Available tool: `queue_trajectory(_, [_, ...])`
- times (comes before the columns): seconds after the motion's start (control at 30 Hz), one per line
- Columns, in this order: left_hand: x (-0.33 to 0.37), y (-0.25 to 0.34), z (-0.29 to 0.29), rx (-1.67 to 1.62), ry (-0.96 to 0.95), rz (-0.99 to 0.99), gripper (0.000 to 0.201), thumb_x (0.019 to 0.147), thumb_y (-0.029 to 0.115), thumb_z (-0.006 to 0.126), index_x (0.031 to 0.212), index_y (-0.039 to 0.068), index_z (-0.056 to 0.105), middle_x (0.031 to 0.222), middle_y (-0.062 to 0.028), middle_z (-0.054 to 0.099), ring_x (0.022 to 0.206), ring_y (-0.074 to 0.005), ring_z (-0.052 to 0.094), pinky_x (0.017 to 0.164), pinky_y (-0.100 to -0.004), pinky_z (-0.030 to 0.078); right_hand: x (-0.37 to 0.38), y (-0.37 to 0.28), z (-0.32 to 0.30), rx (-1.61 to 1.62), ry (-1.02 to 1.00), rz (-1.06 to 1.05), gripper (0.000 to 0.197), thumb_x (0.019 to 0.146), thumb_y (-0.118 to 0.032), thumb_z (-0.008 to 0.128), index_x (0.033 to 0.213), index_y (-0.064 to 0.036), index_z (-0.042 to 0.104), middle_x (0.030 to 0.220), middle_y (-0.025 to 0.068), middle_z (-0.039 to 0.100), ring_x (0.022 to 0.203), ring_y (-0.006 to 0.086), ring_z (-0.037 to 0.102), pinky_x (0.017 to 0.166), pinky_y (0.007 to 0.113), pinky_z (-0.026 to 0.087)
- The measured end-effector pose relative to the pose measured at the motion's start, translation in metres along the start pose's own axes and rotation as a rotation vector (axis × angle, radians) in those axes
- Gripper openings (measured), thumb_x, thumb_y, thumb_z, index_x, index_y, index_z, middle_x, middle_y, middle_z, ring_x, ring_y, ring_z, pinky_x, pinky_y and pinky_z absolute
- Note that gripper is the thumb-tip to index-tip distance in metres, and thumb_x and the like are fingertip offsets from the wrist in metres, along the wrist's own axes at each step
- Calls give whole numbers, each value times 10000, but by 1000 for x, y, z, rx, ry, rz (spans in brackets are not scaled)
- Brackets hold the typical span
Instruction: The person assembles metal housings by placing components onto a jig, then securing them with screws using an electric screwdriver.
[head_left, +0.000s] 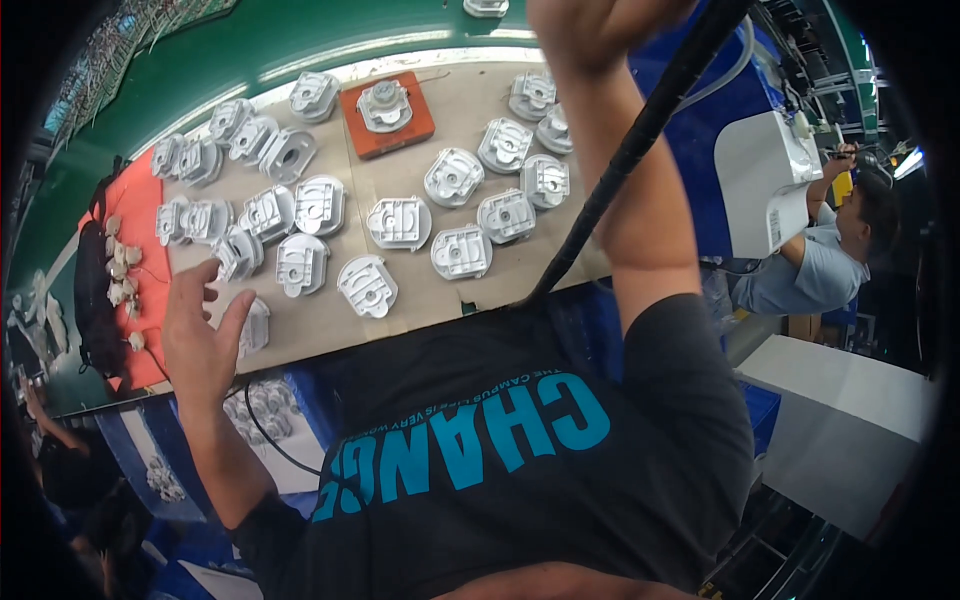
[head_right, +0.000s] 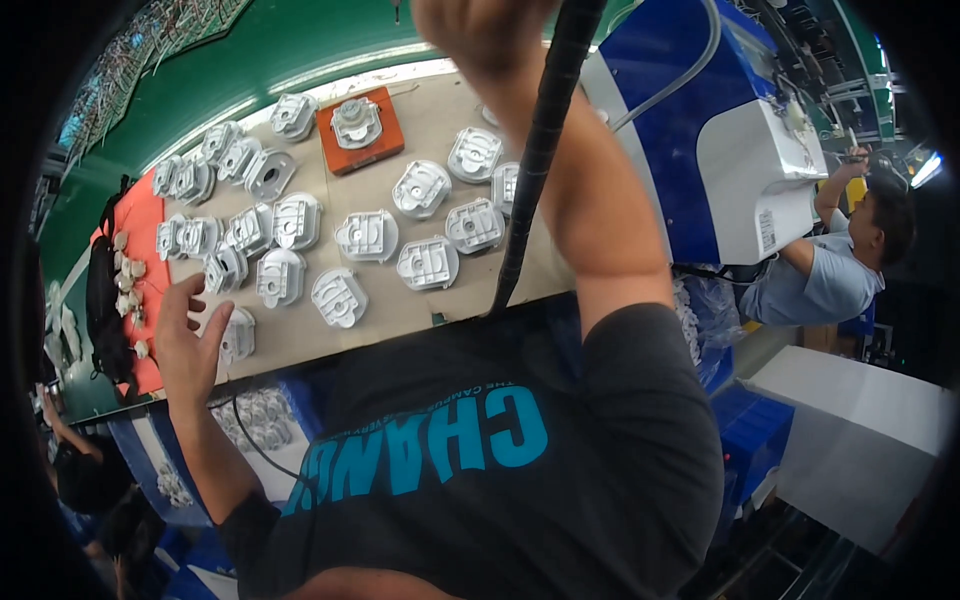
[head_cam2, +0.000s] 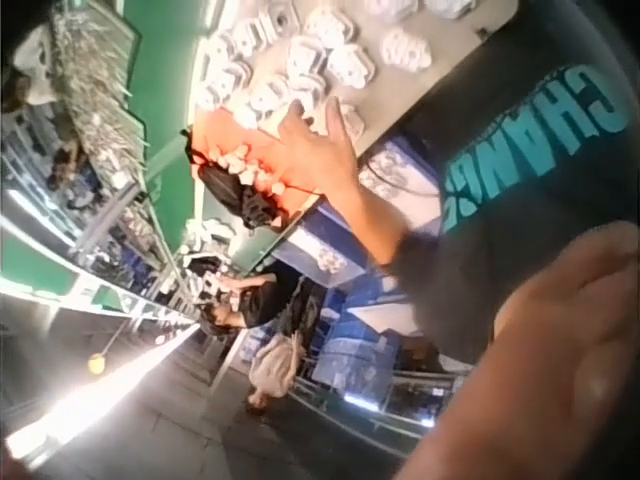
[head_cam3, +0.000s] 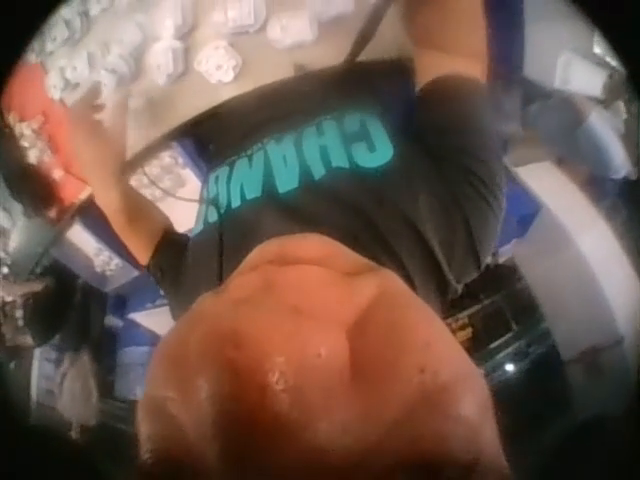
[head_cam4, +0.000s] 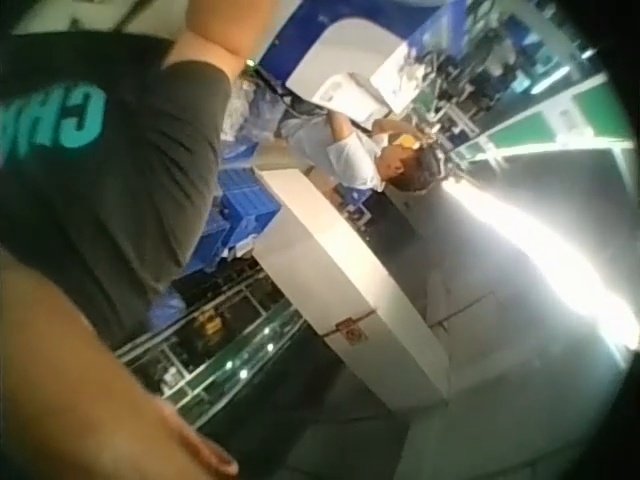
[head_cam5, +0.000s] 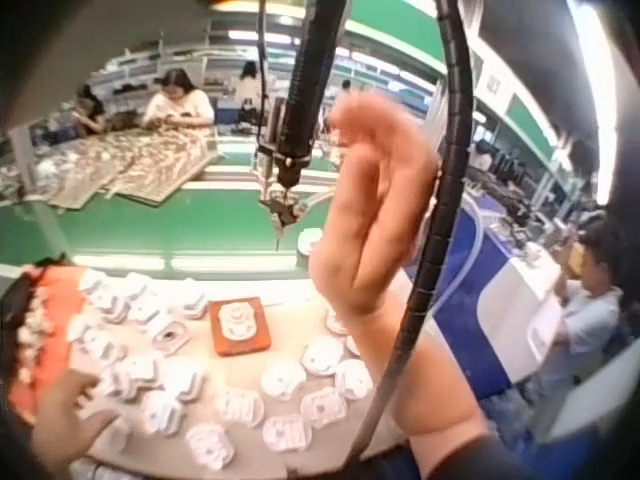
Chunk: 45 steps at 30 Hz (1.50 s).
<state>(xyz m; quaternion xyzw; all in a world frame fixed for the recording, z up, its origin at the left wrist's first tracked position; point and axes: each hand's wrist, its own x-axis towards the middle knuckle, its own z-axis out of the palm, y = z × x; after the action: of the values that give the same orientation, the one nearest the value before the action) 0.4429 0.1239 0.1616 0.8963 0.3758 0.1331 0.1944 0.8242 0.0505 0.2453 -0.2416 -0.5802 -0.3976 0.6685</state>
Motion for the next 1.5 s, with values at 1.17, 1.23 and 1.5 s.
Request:
queue_trajectory(1.17, [197, 83, 122, 4, -196, 558, 783, 714, 377, 826, 1357, 31, 542, 1282, -174, 601, 1208, -344, 555, 1017, -423, 468, -165, 110, -89, -875, -897, 1210, 775, 613, -428, 865, 1141, 85, 621, 990, 239, 719, 960, 372, 699, 852, 418, 553])
queue_trajectory(1.23, [201, 74, 113, -72, -240, 584, 668, 753, 336, 802, 1301, 20, 587, 1245, -186, 622, 1172, -343, 582, 1000, -417, 472, -145, 87, -81, -861, -857, 1230, 756, 618, -400, 885, 1148, 70, 621, 1012, 249, 710, 973, 376, 692, 867, 418, 545])
queue_trajectory(1.5, [207, 83, 107, -114, -298, 490, 399, 864, 234, 726, 1192, 16, 660, 1141, -166, 677, 1008, -304, 660, 897, -386, 520, -82, 18, -74, -594, -963, 1272, 724, 630, -249, 900, 1216, 50, 598, 1036, 231, 695, 996, 351, 673, 878, 412, 534])
